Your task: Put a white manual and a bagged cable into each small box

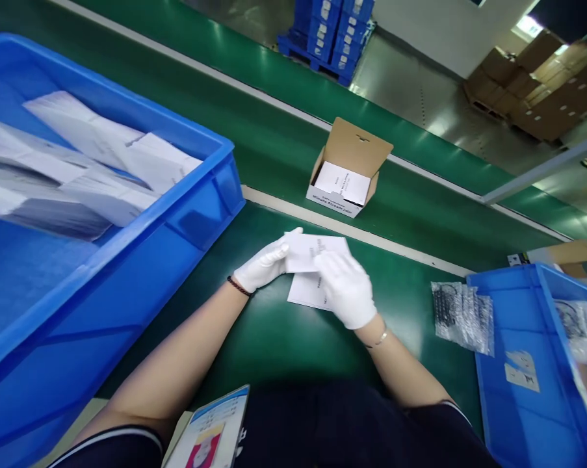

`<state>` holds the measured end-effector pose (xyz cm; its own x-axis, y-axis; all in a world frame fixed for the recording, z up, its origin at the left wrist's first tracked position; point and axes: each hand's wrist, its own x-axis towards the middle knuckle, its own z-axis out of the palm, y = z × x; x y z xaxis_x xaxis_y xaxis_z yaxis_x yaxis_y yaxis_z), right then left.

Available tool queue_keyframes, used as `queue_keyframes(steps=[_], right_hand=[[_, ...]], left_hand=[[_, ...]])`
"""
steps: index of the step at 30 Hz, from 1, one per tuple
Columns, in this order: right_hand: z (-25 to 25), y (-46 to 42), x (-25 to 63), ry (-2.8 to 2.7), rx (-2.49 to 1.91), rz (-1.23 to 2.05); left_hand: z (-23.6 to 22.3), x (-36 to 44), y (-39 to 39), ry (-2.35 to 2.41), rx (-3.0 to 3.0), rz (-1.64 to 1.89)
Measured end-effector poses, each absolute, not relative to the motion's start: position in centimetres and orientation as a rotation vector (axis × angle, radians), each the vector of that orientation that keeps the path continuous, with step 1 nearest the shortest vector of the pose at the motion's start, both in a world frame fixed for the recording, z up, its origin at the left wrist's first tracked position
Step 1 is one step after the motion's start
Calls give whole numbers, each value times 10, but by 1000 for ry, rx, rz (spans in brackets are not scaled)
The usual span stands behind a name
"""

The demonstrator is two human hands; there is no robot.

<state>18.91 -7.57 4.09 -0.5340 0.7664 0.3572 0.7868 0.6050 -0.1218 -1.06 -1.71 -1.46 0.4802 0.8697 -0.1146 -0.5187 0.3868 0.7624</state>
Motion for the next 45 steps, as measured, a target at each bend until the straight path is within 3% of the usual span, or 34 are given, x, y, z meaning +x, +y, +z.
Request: queue_keyframes(steps=[4,12,16,21,27,32,45], right_hand=[[46,-76,199,-2521,-1276,-28],[66,-119,389,-1490,-2667,-261],[48,-148,426,-1351,-2876,-460],[35,-149,420,-1402,-2568,-321],[39,-116,396,-767,-1827,451],[35,-86,360,-570,-1122,1065],[2,-47,280,-362,-1095,1425]], left_hand=[[-9,-7,-23,804,791,982],[9,3,-11,739,683,1198],[14,5,-14,737,668,1200],[10,3,-14,764,631,1187],[3,-1,-11,771,564,1217],[6,-3,-9,740,545,1226],[5,-5,-8,783,422,1202]])
